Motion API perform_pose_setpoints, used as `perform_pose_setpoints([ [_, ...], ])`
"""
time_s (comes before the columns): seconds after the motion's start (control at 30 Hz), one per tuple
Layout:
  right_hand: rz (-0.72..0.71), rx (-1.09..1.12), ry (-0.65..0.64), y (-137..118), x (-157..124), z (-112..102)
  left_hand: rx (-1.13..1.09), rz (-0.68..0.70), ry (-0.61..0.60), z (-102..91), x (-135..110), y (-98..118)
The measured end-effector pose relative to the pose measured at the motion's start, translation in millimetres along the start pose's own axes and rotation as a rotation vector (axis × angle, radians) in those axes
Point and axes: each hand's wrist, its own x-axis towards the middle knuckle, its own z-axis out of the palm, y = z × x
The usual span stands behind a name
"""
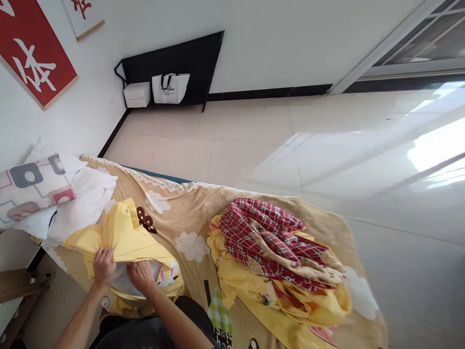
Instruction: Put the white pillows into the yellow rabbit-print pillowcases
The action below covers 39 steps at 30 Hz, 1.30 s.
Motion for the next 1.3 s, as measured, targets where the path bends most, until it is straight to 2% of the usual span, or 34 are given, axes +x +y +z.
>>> perform_pose_setpoints([
  [0.1, -0.156, 0.018, -0.010, 2.6, -48.1, -7.0, 0.017, -0.006, 0.037, -8.3, 2.5, -14.3],
  [0.17, -0.103, -0.004, 0.139, 4.0, -60.2, -16.2, 0.005, 0.021, 0.056, -12.3, -1.3, -10.9],
  [0.27, 0.050, -0.075, 0.373, 5.5, -38.0, -32.1, -0.039, 0.108, 0.082, -15.6, -14.3, 8.3],
  [0.33, 0.037, -0.106, 0.417, 9.3, -15.3, -40.4, -0.055, 0.135, 0.112, -15.6, -24.1, 14.7],
  [0.37, 0.023, -0.115, 0.425, 12.9, -7.5, -42.8, -0.056, 0.109, 0.139, -14.6, -28.5, 12.3],
  [0.43, 0.007, -0.135, 0.450, 23.8, -3.2, -42.8, -0.075, -0.033, 0.226, -9.5, -36.3, -3.6],
  [0.53, -0.016, -0.192, 0.498, 44.7, -17.1, -33.0, -0.146, -0.258, 0.353, 6.3, -46.6, -36.8],
  [0.63, 0.147, -0.239, 0.441, 63.0, -27.4, -26.7, -0.195, -0.379, 0.433, 24.3, -53.0, -51.6],
  [0.73, 0.318, -0.244, 0.330, 73.5, -18.6, -41.1, -0.256, -0.468, 0.476, 28.1, -47.7, -52.4],
  [0.8, 0.334, -0.241, 0.318, 73.0, -6.1, -59.5, -0.314, -0.457, 0.463, 19.1, -36.3, -56.2],
  [0.9, 0.308, -0.221, 0.352, 58.6, 12.6, -81.8, -0.386, -0.443, 0.484, -0.4, -14.2, -63.6],
  [0.97, 0.262, -0.194, 0.374, 45.0, 22.8, -88.4, -0.423, -0.446, 0.513, -9.2, -0.8, -61.5],
  [1.1, 0.188, -0.121, 0.356, 32.2, 35.7, -99.3, -0.526, -0.354, 0.478, -20.9, 17.3, -46.9],
  [1.23, 0.152, -0.046, 0.428, 24.5, 33.1, -110.2, -0.579, -0.372, 0.557, -44.4, 26.3, -43.4],
  [1.3, 0.073, 0.011, 0.439, 11.5, 31.0, -108.3, -0.597, -0.363, 0.581, -56.1, 30.8, -39.9],
])
